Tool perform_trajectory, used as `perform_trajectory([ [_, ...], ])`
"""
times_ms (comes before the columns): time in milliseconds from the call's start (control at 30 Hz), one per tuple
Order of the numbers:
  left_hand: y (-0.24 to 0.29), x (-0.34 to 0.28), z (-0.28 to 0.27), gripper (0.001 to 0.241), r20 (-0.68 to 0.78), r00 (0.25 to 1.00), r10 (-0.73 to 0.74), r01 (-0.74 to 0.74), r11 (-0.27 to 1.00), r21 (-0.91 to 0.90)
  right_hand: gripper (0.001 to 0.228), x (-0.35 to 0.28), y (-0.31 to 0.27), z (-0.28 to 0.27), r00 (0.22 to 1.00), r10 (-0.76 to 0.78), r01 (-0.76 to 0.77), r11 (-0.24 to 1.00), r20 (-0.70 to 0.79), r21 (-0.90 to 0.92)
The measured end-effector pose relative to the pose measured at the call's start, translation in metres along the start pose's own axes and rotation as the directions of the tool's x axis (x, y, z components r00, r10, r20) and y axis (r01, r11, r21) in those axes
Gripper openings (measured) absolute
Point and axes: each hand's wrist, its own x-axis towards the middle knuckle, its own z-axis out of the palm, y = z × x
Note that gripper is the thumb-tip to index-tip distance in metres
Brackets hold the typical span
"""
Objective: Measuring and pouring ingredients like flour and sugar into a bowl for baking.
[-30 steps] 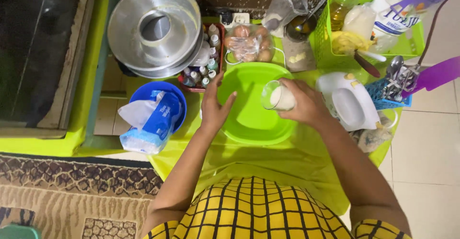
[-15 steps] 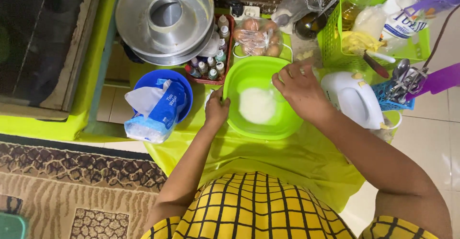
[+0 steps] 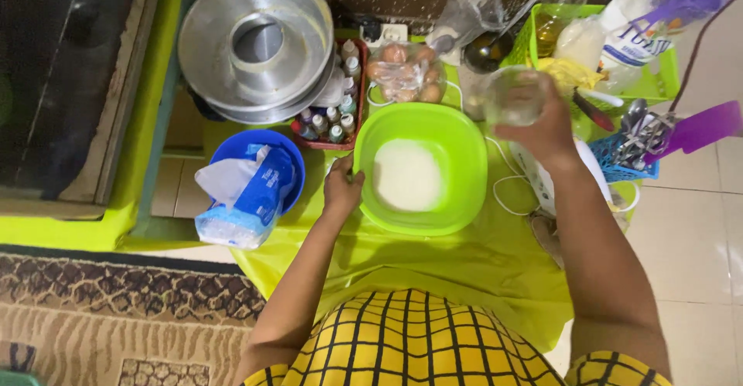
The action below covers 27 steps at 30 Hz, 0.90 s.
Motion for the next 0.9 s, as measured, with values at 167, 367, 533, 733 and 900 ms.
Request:
perform_trajectory([
  [167, -0.014, 0.006, 0.003, 0.058, 0.019, 1.0, 0.015, -0.016, 1.0, 0.011, 0.09, 0.003, 0.056, -0.001, 0.964, 0.104, -0.04, 0.967, -0.246, 0.252],
  [367, 0.01, -0.003, -0.012, 0.061, 0.052, 0.985, -0.162, 0.169, 0.959, -0.226, 0.095, 0.019, 0.072, 0.04, 0.921, 0.117, -0.086, 0.991, -0.371, 0.099],
  [533, 0.0, -0.004, -0.017, 0.06, 0.048, 0.973, -0.228, 0.232, 0.947, -0.222, 0.097, 0.057, 0.093, 0.085, 0.87, 0.252, -0.256, 0.965, -0.424, 0.047],
  [733, -0.001, -0.001, -0.018, 0.059, 0.058, 0.963, -0.262, 0.269, 0.939, -0.216, 0.087, 0.099, 0.149, 0.122, 0.874, 0.249, -0.224, 0.969, -0.417, 0.109],
  [900, 0.013, -0.002, -0.022, 0.057, 0.083, 0.946, -0.312, 0.322, 0.931, -0.17, 0.085, 0.109, 0.146, 0.139, 0.907, 0.273, -0.271, 0.961, -0.321, 0.053],
])
